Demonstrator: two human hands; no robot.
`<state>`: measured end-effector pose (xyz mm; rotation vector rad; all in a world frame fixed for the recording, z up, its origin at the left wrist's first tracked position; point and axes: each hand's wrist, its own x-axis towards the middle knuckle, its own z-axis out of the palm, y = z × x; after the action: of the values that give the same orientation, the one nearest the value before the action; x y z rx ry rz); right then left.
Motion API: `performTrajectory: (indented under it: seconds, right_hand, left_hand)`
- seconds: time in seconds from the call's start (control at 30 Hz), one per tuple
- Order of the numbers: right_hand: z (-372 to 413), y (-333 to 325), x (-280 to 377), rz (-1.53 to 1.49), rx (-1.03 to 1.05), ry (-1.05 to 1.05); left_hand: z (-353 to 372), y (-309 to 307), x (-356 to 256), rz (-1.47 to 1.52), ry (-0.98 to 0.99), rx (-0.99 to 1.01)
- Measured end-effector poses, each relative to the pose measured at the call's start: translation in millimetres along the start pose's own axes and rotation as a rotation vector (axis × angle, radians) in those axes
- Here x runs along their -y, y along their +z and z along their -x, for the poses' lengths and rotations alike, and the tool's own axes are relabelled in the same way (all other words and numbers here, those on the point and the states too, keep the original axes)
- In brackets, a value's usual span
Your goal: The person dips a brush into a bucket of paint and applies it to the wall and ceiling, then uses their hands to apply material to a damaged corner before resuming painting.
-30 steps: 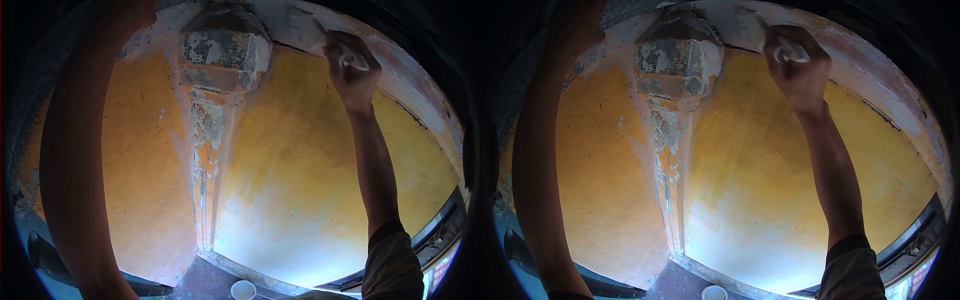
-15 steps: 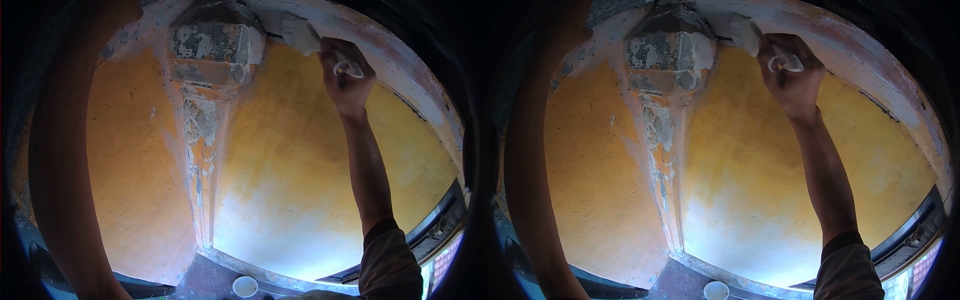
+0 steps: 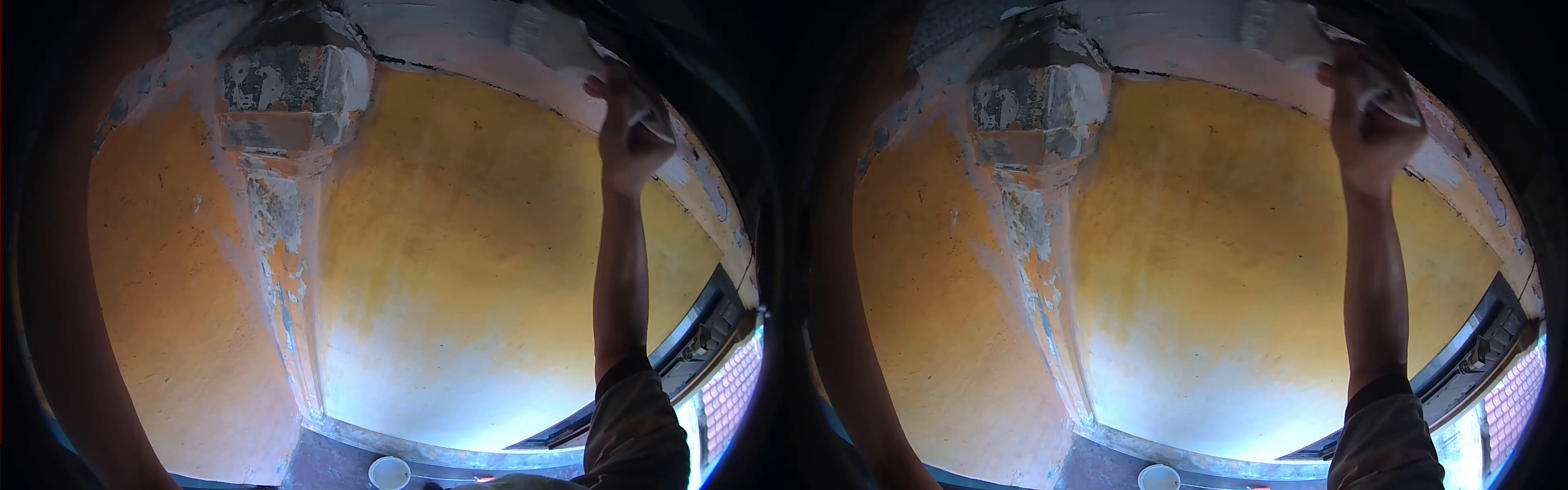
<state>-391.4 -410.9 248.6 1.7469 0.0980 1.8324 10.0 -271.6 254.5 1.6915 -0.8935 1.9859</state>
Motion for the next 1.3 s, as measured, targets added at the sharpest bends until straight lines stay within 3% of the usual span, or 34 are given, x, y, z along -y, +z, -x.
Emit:
performTrajectory:
  seconds: [0.1,0.23,0.37,0.53,0.67,0.8,0.83,0.9,0.97,1.03,1.1,1.17,1.3]
  right_hand:
    - [10.2,-75.3,6.4,0.157,-0.066,0.041]
    - [14.9,-97.2,29.3,0.47,-0.03,-0.072]
    - [4.7,-16.1,47.8,0.669,0.17,-0.323]
    - [7.2,97.6,68.9,0.372,0.173,-0.276]
    - [22.6,110.2,48.6,0.172,0.179,-0.325]
    - [41.3,16.7,16.3,-0.033,0.145,0.012]
    - [43.3,-11.4,11.1,-0.02,0.105,-0.02]
    - [46.1,-80.4,8.3,0.17,0.131,-0.071]
    - [48.2,-156.3,5.6,0.322,0.073,0.089]
    - [45.8,-211.9,4.7,0.547,0.033,-0.03]
    - [39.7,-223.0,16.9,0.74,-0.019,-0.054]
    - [25.6,-211.4,16.0,0.884,0.153,-0.254]
    - [14.8,-103.0,24.7,0.889,0.205,-0.373]
  left_hand:
    - [-2.5,0.8,0.6,-0.001,-0.018,0.012]
    - [-4.1,0.6,-2.0,0.01,-0.012,0.003]
    - [-4.4,-1.0,-2.4,0.032,-0.008,0.005]
    - [-4.3,0.3,-0.1,0.059,-0.017,-0.005]
    - [-4.0,3.5,2.2,0.075,-0.025,-0.009]
    - [-4.5,9.6,7.7,0.079,-0.034,-0.009]
    - [-4.3,10.5,8.2,0.079,-0.034,-0.009]
    - [-4.0,11.5,8.3,0.08,-0.032,-0.007]
    - [-4.0,13.5,8.3,0.085,-0.028,-0.011]
    - [-3.9,14.7,9.1,0.088,-0.033,-0.009]
    - [-4.5,15.5,8.8,0.091,-0.034,-0.006]
    - [-4.4,16.9,8.8,0.098,-0.034,-0.004]
    - [-5.3,17.6,11.6,0.109,-0.039,-0.009]
